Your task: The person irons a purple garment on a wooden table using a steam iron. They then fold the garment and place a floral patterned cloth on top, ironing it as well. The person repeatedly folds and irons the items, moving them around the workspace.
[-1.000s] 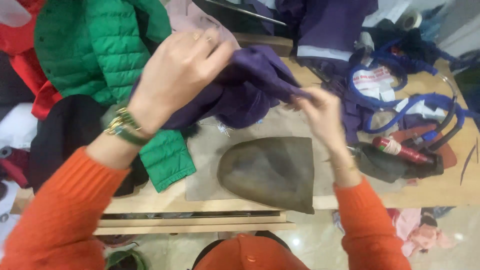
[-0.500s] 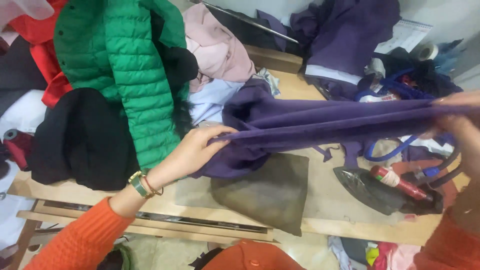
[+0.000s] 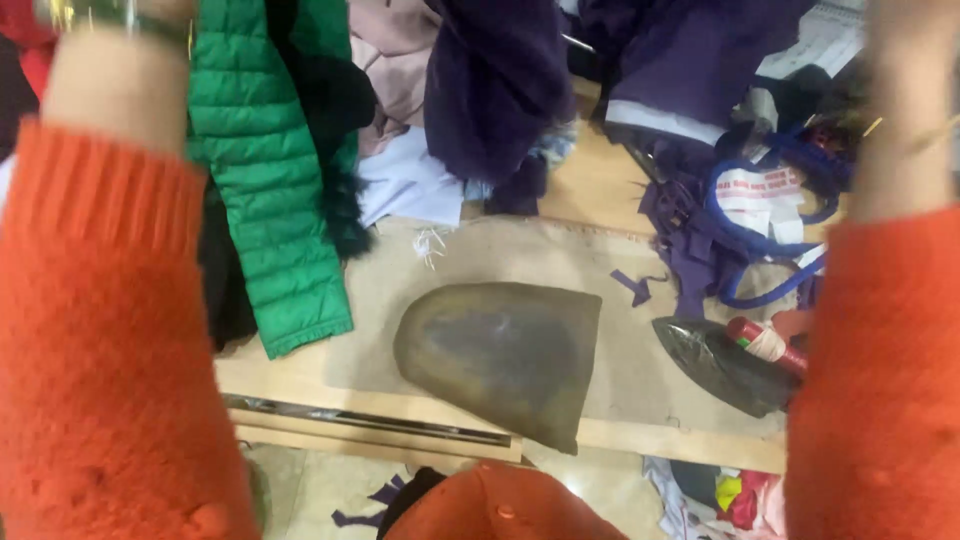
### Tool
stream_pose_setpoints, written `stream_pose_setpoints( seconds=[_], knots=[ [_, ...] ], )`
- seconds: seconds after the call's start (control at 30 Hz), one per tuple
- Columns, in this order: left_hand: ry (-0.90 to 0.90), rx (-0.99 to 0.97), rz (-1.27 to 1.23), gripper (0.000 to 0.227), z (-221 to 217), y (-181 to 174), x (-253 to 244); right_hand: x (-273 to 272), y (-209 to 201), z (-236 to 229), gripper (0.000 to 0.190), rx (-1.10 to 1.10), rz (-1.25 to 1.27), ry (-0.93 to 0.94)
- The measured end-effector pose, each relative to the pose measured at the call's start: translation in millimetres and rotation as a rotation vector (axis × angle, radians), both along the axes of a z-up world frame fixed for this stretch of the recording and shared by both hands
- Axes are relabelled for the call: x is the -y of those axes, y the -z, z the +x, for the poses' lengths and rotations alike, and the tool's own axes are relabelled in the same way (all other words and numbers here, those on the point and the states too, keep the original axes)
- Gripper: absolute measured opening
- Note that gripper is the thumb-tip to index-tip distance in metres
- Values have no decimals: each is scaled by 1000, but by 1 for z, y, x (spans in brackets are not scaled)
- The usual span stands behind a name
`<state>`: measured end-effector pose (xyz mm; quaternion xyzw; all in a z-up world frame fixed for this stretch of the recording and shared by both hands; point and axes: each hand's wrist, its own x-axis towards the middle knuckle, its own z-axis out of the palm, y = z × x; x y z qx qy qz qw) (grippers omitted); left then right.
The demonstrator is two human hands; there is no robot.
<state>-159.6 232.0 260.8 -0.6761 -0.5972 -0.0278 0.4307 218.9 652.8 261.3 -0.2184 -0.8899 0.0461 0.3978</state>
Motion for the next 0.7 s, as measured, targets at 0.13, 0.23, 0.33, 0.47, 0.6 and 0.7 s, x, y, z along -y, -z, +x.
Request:
stream_pose_setpoints(
  seconds=[0.13,0.23,0.33,0.47,0.6,0.7],
  knots=[
    [50,-219,102,22,8,22,36,88,109,10,44,-115,244,73],
    [197,-57,-17,23,23,153,67,181,211,41,29,28,348,171],
    [262,243,-184,30,74,269,109,253,278,75,16,151,94,193],
    [30,398,-167,31,120,291,142,291,277,80,17,-17,-330,216],
    [27,394,-22,28,135,279,159,303,270,88,23,-38,-279,224],
    [21,421,-56,28,143,291,170,315,273,96,24,-6,-290,191]
  ],
)
